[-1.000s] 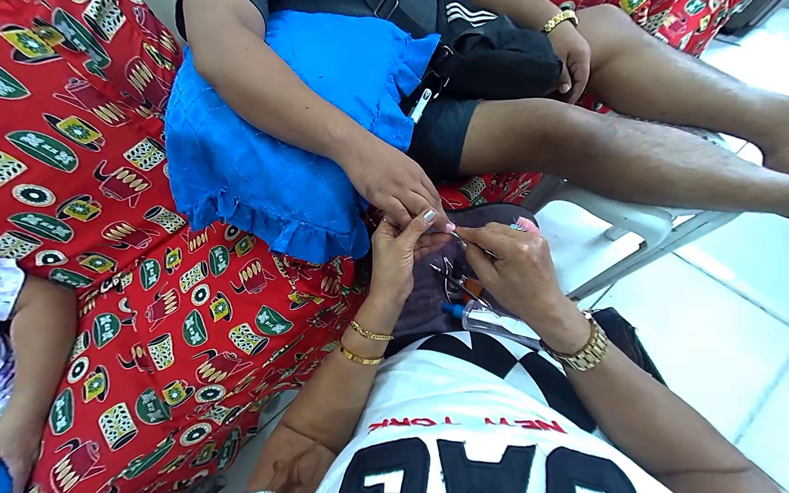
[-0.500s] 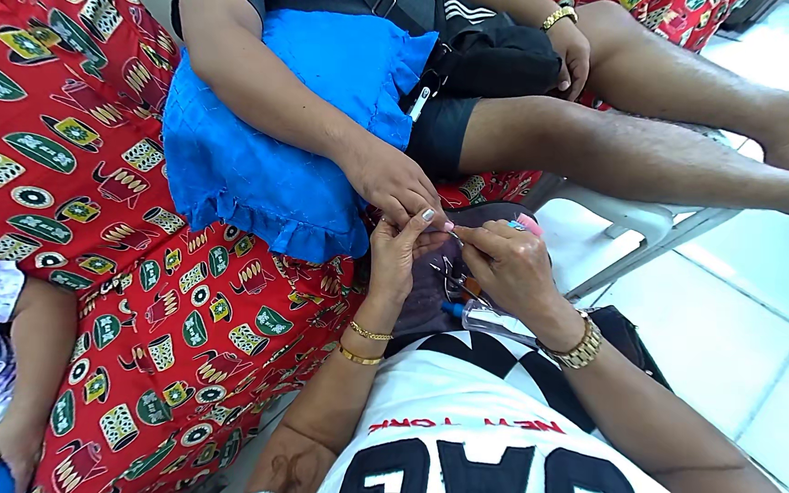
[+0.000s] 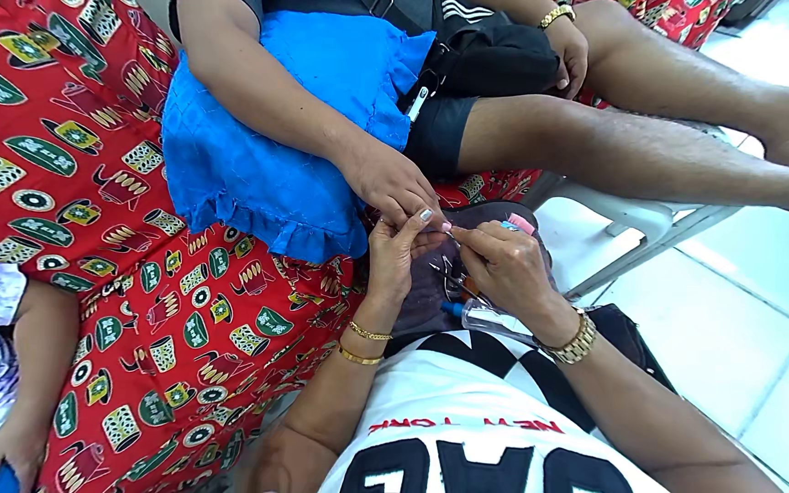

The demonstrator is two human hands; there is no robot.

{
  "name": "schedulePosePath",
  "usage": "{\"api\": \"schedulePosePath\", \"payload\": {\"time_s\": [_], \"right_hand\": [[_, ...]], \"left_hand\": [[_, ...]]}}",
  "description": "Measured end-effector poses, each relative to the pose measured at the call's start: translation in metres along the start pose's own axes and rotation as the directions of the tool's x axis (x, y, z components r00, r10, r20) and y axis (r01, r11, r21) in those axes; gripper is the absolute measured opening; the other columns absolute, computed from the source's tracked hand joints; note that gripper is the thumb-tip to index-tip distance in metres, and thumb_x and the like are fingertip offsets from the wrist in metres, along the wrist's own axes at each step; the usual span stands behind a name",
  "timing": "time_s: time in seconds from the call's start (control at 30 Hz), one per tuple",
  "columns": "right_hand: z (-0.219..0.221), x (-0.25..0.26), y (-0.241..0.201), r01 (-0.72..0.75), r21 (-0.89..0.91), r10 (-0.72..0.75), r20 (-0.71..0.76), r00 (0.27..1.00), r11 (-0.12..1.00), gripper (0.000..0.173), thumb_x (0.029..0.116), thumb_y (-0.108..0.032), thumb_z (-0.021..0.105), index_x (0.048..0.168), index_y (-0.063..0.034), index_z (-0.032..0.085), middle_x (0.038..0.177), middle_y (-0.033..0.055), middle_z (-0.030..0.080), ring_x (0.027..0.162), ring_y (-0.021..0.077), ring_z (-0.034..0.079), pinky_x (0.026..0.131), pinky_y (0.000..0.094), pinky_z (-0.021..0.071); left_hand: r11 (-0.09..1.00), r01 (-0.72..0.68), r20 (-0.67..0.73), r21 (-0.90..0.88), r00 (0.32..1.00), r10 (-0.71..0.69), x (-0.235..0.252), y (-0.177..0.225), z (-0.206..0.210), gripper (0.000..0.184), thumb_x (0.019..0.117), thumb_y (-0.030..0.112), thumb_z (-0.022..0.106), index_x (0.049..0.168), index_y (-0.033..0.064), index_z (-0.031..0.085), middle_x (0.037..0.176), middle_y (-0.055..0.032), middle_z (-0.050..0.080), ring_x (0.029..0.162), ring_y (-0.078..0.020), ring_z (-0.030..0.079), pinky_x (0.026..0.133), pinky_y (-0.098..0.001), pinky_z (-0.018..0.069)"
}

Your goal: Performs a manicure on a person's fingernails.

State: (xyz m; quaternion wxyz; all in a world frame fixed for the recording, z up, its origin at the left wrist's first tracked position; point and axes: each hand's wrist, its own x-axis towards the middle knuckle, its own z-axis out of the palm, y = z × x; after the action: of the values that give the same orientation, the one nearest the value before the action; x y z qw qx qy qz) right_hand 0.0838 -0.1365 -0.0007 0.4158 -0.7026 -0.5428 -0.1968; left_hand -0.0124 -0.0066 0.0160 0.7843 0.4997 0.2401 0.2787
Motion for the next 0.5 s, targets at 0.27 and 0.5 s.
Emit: {"api": "schedulePosePath", "payload": {"time_s": [0.27, 0.5], "right_hand": [[0.002, -0.001, 0.003, 0.028, -0.04, -0.03, -0.052, 0.998, 0.999, 0.022, 0.0878, -0.003, 0.06, 0.095, -0.0005, 0.081, 0.066, 0.01, 0.065, 0.062, 0.0248, 0.06, 0.055, 0.0341, 0.0436], [-0.005, -0.002, 0.011, 0.022, 0.093, -0.022, 0.004, 1.0, 0.995, 0.02, 0.0874, -0.005, 0.061, 0.094, -0.0014, 0.08, 0.072, 0.0087, 0.069, 0.069, 0.0222, 0.062, 0.063, 0.0327, 0.0475]], "left_hand": [[1.0, 0.007, -0.01, -0.008, 1.0, -0.007, 0.0, 0.0, 0.0, 0.006, 0.1015, 0.011, 0.061, 0.108, 0.0108, 0.061, 0.09, -0.0054, 0.076, 0.069, -0.0132, 0.074, 0.067, -0.0257, 0.0629], [0.999, 0.036, -0.009, 0.016, 0.999, -0.036, -0.002, 0.004, -0.001, 0.005, 0.1028, 0.014, 0.06, 0.107, 0.0114, 0.061, 0.088, -0.0045, 0.076, 0.067, -0.012, 0.073, 0.065, -0.0245, 0.0623]]}}
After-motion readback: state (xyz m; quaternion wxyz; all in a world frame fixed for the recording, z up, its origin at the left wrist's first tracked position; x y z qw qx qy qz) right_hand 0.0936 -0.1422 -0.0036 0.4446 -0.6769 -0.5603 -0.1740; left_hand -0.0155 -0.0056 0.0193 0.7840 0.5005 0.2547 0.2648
